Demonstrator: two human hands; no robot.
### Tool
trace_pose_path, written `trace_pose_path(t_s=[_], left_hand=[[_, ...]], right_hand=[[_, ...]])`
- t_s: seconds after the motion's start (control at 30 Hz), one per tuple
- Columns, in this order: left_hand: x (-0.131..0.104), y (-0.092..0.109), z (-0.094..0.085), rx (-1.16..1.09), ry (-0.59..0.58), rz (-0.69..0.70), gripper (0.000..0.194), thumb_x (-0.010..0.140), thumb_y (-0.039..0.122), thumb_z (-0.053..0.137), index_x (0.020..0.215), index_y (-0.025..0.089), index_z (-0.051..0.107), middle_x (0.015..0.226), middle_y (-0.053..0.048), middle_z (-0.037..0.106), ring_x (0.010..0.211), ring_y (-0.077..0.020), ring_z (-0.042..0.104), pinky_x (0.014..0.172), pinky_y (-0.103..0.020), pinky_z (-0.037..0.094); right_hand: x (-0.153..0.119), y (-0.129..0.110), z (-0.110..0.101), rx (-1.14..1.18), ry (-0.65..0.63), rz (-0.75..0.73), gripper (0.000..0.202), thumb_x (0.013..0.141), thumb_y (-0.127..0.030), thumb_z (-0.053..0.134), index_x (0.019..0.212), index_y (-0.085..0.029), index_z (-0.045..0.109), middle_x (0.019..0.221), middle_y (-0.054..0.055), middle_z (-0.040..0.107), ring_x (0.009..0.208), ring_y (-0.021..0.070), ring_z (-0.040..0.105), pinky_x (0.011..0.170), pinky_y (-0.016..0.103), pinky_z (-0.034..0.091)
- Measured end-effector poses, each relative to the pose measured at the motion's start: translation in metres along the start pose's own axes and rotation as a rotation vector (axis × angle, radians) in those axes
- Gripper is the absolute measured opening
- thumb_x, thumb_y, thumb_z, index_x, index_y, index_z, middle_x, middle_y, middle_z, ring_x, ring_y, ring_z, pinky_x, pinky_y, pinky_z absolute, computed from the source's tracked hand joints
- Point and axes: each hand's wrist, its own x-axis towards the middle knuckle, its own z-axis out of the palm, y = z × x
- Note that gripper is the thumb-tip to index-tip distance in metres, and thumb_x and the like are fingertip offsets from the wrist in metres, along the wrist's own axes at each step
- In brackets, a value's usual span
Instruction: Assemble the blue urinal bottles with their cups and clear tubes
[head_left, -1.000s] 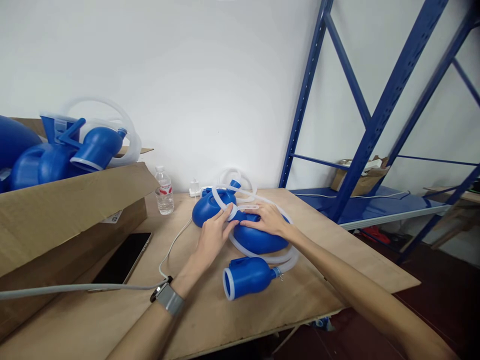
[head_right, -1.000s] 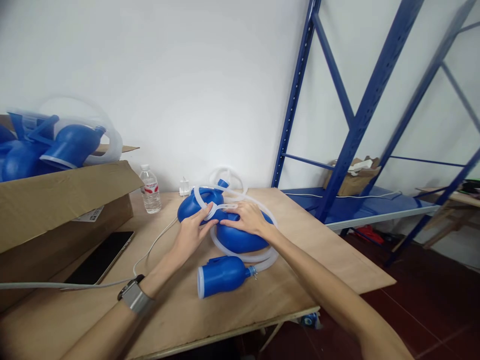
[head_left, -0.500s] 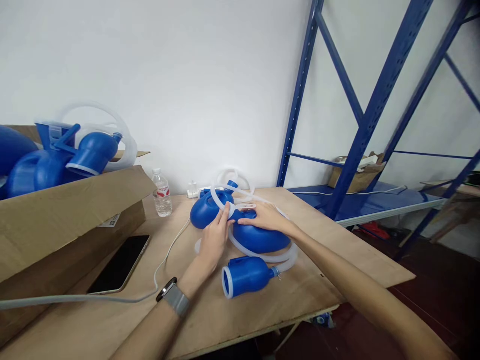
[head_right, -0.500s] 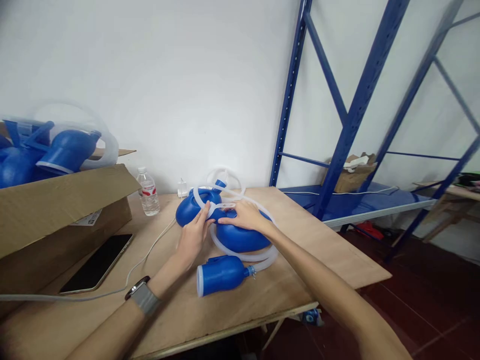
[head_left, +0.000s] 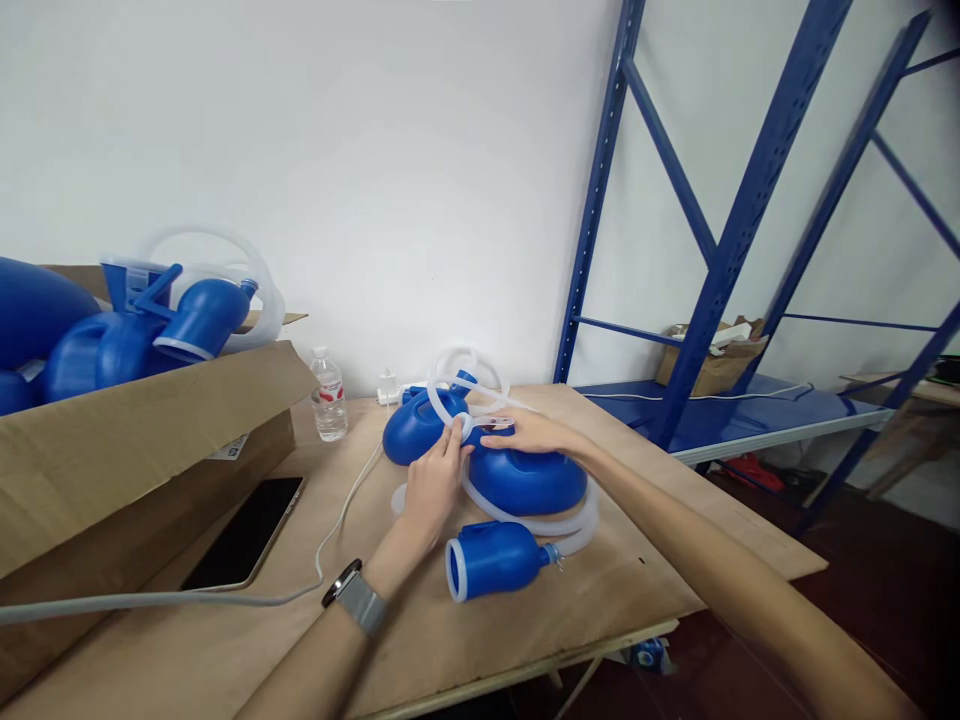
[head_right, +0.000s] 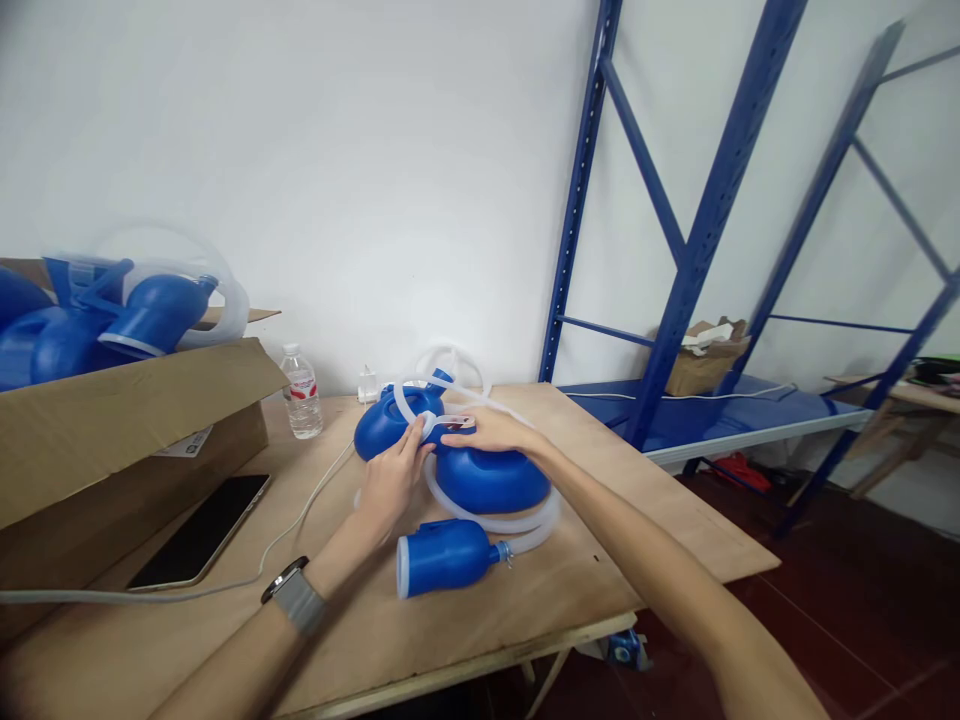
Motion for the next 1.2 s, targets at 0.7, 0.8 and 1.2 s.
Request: trace_pose_path(t_s=[0.7, 0.8, 1.2], left_hand=[[0.077, 0.019, -0.016, -0.254, -0.286, 0.052, 0.023, 0.088, 0.017, 0.058, 0.066, 0.021, 0.052, 0.074, -0.004, 0.066, 0.080, -0.0214, 0.062, 0.089, -0.036, 0.045], [0.077, 0.020, -0.017, -0.254, -0.276, 0.036, 0.024, 0.087, 0.015, 0.057, 0.064, 0.021, 0.051, 0.070, -0.003, 0.064, 0.075, -0.0203, 0.060, 0.080, -0.034, 0.044], [0.080, 0.024, -0.007, -0.243, -0.233, -0.053, 0.033, 0.082, 0.020, 0.064, 0.056, 0.022, 0.045, 0.058, 0.000, 0.055, 0.064, -0.0173, 0.053, 0.063, -0.030, 0.032]], right_hand=[[0.004, 0.032, 0.001, 0.225, -0.005, 0.096, 0.050, 0.086, -0.061, 0.067, 0.111, -0.019, 0.075, 0.115, 0.009, 0.072, 0.091, 0.0217, 0.067, 0.065, 0.028, 0.055], [0.004, 0.032, 0.002, 0.261, -0.016, 0.082, 0.048, 0.085, -0.060, 0.068, 0.108, -0.019, 0.076, 0.111, 0.008, 0.073, 0.087, 0.0203, 0.066, 0.064, 0.028, 0.056], [0.002, 0.026, 0.001, 0.315, 0.010, 0.130, 0.042, 0.082, -0.051, 0.071, 0.105, -0.017, 0.078, 0.105, 0.007, 0.075, 0.081, 0.0172, 0.066, 0.063, 0.024, 0.057]])
